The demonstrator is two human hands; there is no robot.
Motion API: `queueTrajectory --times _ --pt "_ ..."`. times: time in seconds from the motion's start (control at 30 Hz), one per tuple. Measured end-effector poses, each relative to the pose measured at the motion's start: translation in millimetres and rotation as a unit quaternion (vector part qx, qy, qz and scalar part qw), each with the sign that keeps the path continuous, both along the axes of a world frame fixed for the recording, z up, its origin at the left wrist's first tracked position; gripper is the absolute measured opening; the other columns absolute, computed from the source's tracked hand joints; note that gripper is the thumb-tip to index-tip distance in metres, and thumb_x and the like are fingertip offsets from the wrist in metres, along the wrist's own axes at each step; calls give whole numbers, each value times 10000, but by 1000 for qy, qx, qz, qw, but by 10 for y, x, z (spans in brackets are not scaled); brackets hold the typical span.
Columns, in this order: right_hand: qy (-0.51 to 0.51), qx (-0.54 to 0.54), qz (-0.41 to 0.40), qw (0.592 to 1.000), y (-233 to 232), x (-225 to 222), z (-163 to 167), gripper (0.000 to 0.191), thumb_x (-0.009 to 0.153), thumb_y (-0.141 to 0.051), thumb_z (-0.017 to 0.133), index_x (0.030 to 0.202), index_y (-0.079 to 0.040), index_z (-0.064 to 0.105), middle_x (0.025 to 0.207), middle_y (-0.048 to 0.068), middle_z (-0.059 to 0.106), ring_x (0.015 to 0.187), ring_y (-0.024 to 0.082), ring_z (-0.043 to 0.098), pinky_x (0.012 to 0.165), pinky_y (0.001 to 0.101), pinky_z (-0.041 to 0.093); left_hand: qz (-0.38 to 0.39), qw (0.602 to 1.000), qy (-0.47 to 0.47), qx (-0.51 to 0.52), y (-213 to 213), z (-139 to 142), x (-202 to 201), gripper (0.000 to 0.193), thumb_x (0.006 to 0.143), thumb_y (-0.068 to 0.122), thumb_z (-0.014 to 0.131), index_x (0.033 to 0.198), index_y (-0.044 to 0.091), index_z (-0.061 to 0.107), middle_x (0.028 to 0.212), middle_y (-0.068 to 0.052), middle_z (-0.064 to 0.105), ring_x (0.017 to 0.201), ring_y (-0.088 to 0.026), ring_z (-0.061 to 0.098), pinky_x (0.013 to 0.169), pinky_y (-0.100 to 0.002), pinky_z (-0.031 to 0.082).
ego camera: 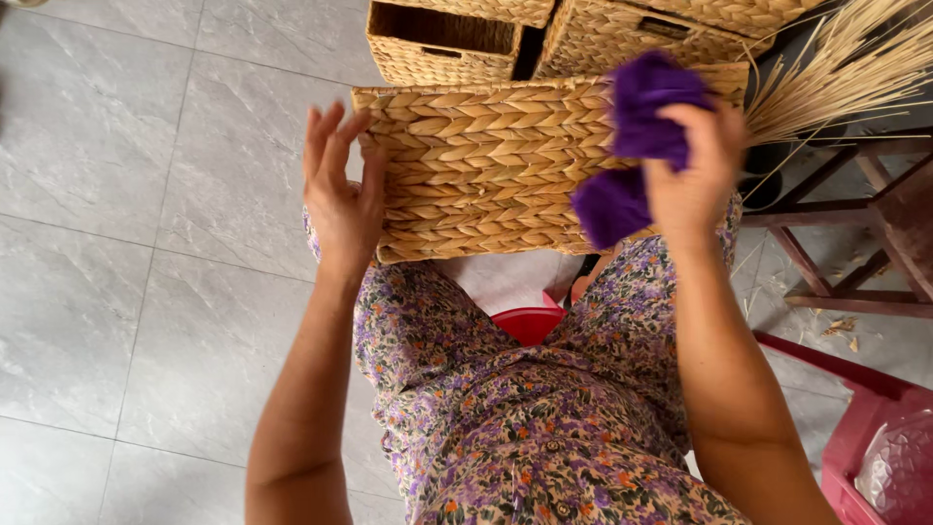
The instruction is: The person sits on the floor and wipes woven water-hyacinth storage baskets with a purple cloth, cleaning the outer surfaces, handles and inner walls of each basket one at a time, then sets each basket back on the stack.
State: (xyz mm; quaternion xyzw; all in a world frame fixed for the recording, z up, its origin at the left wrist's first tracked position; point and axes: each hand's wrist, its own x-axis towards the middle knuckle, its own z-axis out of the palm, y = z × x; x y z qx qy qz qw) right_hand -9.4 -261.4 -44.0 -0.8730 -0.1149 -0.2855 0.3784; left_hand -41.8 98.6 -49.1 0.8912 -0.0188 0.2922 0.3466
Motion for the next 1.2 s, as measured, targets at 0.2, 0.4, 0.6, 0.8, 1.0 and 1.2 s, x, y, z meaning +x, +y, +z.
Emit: queueTrajectory --times 0.2,0.4,0.6,0.8,1.0,1.2 --pt "-42 91 -32 994 -297 -274 -436 373 930 85 826 1224 -60 648 1331 109 589 1255 276 614 1090 366 503 -210 955 153 147 -400 465 879 564 831 412 847 1272 103 680 1150 -132 719 1093 -367 650 909 -502 492" --pt "22 486 19 874 -570 -264 -502 418 816 -17 679 1232 -25 636 1211 95 640 1137 260 648 1033 376 547 -262 881 375 120 -464 588 1183 385 747 468 890 900 124 807 711 -74 712 661 -221 654 684 -415 495" --pt "12 592 42 805 -715 -331 -569 484 813 -111 612 1288 -22 594 1278 113 614 1227 283 625 1116 429 533 -267 899 342 55 -410 534 1122 333 733 426 895 895 143 825 723 -12 740 649 -151 658 662 -359 507" --pt "2 596 53 801 -697 -446 -632 474 855 -121 586 1319 -23 589 1309 99 601 1205 249 605 1095 383 498 -353 850 382 87 -689 667 1179 473 767 429 937 1006 60 764 888 -120 717 800 -250 657 737 -429 503" --pt "24 597 52 800 -685 -587 -632 433 840 -140 568 1256 -29 614 1250 88 619 1175 238 630 1056 369 530 -365 787 493 65 -1304 515 1146 429 719 346 900 1005 50 781 936 -88 776 891 -218 737 856 -408 548" --pt "7 587 42 809 -697 -632 -719 389 879 -127 563 1249 -23 618 1228 81 625 1136 223 630 1021 356 537 -385 805 448 50 -1292 460 1132 467 704 372 909 1044 93 752 911 -57 765 863 -170 740 863 -384 543"
